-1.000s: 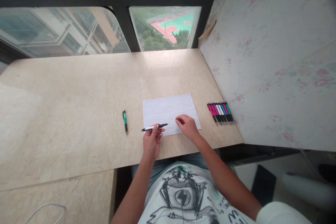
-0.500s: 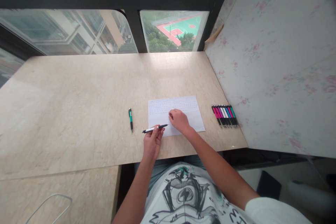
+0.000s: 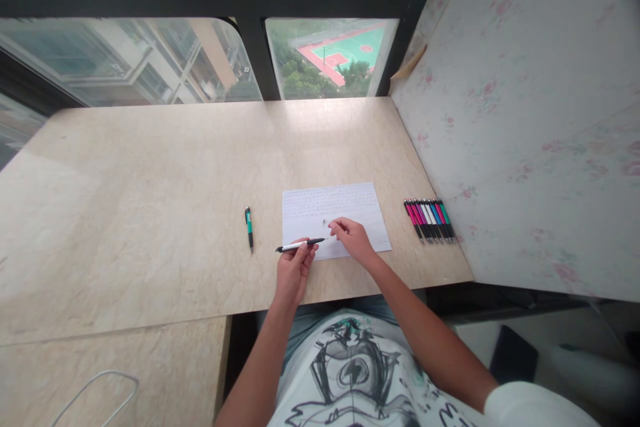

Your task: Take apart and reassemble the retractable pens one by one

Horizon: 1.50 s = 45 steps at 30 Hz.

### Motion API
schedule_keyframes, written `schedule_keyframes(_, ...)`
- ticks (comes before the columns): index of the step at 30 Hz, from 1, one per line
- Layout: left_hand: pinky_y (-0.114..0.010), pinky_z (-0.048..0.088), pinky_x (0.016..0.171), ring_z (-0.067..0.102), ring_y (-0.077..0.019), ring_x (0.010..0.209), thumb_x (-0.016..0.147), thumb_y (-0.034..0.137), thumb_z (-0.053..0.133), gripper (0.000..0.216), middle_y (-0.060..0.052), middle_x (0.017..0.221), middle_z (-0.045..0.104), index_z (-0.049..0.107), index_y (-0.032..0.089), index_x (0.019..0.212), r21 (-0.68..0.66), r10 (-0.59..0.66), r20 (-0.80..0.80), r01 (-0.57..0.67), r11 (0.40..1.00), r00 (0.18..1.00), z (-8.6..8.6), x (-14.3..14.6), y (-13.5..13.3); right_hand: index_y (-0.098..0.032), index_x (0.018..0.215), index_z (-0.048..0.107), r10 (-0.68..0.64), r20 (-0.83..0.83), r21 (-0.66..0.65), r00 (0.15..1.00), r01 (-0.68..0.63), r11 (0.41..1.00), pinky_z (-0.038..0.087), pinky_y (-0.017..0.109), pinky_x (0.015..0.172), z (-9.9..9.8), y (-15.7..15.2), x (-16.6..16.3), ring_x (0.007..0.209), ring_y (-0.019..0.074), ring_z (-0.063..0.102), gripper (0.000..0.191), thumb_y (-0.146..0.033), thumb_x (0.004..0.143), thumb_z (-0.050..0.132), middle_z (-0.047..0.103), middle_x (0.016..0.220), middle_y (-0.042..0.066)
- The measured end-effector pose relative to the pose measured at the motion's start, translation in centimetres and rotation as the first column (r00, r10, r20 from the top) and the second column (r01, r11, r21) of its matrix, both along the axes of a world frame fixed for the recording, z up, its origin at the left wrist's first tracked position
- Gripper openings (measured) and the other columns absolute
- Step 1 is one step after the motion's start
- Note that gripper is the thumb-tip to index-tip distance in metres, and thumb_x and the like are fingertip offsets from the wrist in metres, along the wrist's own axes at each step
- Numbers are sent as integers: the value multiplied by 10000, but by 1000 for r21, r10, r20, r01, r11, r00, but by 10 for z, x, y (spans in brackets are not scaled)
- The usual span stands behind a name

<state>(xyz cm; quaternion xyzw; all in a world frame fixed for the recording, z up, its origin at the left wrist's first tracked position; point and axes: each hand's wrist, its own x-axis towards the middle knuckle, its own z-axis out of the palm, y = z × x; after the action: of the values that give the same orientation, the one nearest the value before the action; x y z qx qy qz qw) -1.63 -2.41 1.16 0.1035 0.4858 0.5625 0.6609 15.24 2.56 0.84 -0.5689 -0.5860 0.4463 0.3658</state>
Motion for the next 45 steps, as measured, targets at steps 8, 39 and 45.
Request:
schedule_keyframes(8, -208, 549, 727, 711, -142, 811, 723, 248, 790, 272, -64, 891, 722, 689, 134, 948, 9, -73, -41, 74, 997, 996, 4, 6, 1, -186, 702, 664, 6, -41, -40, 999, -7, 999, 408, 233, 580, 8, -23, 3, 588, 125, 556, 243, -362, 847, 580, 652, 630, -7)
schedule_keyframes(39, -211, 505, 727, 683, -110, 755, 714, 249, 787, 249, -55, 859, 718, 694, 129, 911, -29, -19, -47, 17, 999, 999, 2, 13, 7, -189, 881, 682, -73, -147, -54, 987, 65, 996, 487, 264, 632, -2, -27, 15, 736, 163, 626, 175, -319, 771, 646, 698, 843, 45)
schedule_keyframes(45, -195, 519, 712, 683, -104, 760, 721, 238, 786, 249, -61, 863, 718, 690, 123, 920, -44, 69, -62, -72, 996, 996, 5, 3, 9, -184, 888, 675, -164, 28, 9, 986, 163, 987, 503, 279, 636, -3, -21, 26, 749, 177, 644, 154, -275, 794, 593, 708, 867, 61)
